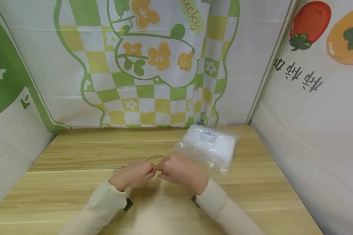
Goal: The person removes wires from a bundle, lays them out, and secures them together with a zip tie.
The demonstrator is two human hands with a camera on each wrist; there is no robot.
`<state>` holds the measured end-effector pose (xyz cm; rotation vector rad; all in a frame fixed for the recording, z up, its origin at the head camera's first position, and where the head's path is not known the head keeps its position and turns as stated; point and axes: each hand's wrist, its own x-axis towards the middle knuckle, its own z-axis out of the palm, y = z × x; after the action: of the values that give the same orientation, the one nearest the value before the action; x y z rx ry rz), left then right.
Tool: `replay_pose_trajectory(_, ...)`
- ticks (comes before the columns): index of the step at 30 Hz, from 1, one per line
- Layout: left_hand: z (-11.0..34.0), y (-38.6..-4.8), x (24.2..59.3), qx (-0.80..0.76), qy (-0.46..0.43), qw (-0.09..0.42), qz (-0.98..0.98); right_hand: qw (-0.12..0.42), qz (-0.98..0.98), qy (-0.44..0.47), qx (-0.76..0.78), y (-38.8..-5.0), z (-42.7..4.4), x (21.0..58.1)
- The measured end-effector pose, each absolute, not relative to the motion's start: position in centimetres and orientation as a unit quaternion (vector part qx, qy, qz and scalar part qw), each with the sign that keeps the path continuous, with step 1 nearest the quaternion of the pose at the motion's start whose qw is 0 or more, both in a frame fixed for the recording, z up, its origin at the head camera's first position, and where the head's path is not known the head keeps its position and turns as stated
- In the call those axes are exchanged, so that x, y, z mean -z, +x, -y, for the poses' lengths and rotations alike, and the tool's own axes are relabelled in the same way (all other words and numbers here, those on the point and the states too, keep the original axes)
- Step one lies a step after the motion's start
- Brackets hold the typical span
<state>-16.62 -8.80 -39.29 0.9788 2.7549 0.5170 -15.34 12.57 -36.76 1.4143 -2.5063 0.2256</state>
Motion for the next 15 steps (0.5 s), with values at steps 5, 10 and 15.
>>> replay_pose_trajectory(5,8.3,-16.6,39.4,-0.174,0.32,0.082,-0.928,0.145,0.865,0.473,-0.082,-15.1,-12.3,36.9)
replay_pose_trajectory(10,8.2,-16.8,39.4,-0.177,0.337,0.08,-0.921,0.159,0.867,0.467,-0.072,-15.1,-12.3,37.2)
replay_pose_trajectory(15,9.3,-17.0,39.4,-0.18,0.366,0.098,-0.908,0.169,0.867,0.465,-0.051,-15.7,-12.9,37.5)
